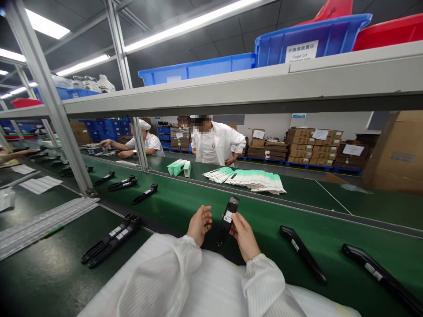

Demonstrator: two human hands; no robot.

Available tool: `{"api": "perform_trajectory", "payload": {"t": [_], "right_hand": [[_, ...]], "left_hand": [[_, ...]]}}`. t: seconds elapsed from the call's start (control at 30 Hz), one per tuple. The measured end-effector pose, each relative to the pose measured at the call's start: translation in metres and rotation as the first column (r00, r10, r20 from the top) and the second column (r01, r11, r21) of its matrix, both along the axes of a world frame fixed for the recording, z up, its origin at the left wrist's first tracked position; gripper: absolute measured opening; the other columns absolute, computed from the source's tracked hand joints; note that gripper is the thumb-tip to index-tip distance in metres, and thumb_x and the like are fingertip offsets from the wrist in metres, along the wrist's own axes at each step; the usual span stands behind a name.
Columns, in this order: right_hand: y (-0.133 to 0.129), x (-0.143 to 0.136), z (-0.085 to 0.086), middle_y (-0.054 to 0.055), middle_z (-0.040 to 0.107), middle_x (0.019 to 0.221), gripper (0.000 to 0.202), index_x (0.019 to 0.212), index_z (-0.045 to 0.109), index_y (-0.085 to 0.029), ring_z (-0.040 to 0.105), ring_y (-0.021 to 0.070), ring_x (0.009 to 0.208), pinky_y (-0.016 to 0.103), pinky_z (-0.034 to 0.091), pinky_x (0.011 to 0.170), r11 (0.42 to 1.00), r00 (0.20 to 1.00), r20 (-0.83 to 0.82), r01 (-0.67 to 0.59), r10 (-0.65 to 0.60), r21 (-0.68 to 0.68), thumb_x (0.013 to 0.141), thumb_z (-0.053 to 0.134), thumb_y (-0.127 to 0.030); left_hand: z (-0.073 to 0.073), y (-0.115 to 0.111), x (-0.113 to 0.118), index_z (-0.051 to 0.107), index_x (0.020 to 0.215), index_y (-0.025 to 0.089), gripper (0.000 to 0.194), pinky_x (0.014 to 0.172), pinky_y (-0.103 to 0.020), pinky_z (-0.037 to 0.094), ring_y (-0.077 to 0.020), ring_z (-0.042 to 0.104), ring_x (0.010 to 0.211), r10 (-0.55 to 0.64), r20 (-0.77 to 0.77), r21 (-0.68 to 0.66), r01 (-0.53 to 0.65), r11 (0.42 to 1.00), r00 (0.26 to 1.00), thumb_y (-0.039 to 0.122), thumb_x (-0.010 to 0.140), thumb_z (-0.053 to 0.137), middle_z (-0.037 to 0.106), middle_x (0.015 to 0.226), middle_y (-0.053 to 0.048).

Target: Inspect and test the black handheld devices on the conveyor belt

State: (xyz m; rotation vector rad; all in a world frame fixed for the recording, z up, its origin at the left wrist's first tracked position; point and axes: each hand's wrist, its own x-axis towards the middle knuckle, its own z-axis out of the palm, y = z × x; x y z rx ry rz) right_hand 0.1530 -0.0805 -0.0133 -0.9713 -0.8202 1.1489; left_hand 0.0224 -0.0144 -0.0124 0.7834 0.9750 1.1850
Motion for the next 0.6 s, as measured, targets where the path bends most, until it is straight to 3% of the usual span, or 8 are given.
{"api": "perform_trajectory", "payload": {"t": [0.1,0.23,0.37,0.43,0.5,0.6], "right_hand": [[0.000,0.000,-0.003,0.006,0.068,0.090,0.040,0.091,0.062,-0.021,0.061,0.0219,0.081,0.031,0.045,0.066,0.999,0.999,0.009,-0.043,0.043,-0.005,0.068,0.060,-0.054],[0.000,0.000,-0.004,0.006,0.069,0.089,0.043,0.092,0.059,-0.020,0.063,0.0218,0.080,0.031,0.046,0.068,0.997,0.997,0.041,-0.072,0.073,-0.030,0.068,0.058,-0.057],[0.004,0.003,-0.010,0.005,0.068,0.078,0.045,0.085,0.054,-0.020,0.064,0.0193,0.065,0.029,0.047,0.059,0.992,0.982,0.177,-0.041,0.062,-0.120,0.069,0.051,-0.062],[0.008,0.007,-0.016,0.003,0.067,0.073,0.045,0.081,0.051,-0.020,0.062,0.0171,0.058,0.029,0.046,0.056,0.986,0.928,0.367,0.003,0.059,-0.168,0.075,0.040,-0.062],[0.013,0.013,-0.023,0.003,0.065,0.072,0.040,0.080,0.050,-0.020,0.061,0.0169,0.060,0.030,0.047,0.061,0.980,0.818,0.572,0.062,0.059,-0.189,0.078,0.035,-0.057],[0.018,0.023,-0.032,0.005,0.064,0.083,0.026,0.091,0.053,-0.019,0.061,0.0217,0.080,0.035,0.044,0.076,0.974,0.674,0.738,0.142,0.034,-0.174,0.074,0.050,-0.038]], "left_hand": [[-0.002,0.008,-0.007,0.055,0.092,0.014,0.030,0.044,-0.018,0.030,-0.0041,0.042,0.046,0.034,0.070,-0.136,-0.024,0.990,0.997,0.038,0.082,0.041,0.047,0.065,0.003],[-0.003,0.010,-0.008,0.057,0.090,0.013,0.029,0.043,-0.018,0.029,-0.0041,0.042,0.044,0.017,0.069,-0.121,-0.009,0.993,0.997,0.037,0.082,0.042,0.048,0.063,0.003],[-0.004,0.008,-0.006,0.058,0.088,0.013,0.028,0.043,-0.018,0.029,-0.0042,0.043,0.045,-0.031,0.027,-0.094,0.033,0.995,0.999,0.037,0.080,0.045,0.049,0.061,0.003],[-0.004,0.007,-0.005,0.058,0.086,0.014,0.026,0.043,-0.018,0.029,-0.0041,0.043,0.045,-0.048,0.004,-0.076,0.048,0.996,0.999,0.036,0.078,0.048,0.049,0.062,0.003],[-0.005,0.006,-0.005,0.058,0.085,0.014,0.024,0.044,-0.018,0.029,-0.0041,0.043,0.046,-0.065,-0.021,-0.056,0.064,0.996,0.998,0.034,0.073,0.053,0.049,0.063,0.003],[-0.006,0.005,-0.005,0.059,0.085,0.015,0.023,0.043,-0.017,0.028,-0.0041,0.042,0.047,-0.094,-0.058,-0.028,0.092,0.995,0.994,0.030,0.068,0.057,0.049,0.064,0.003]]}}
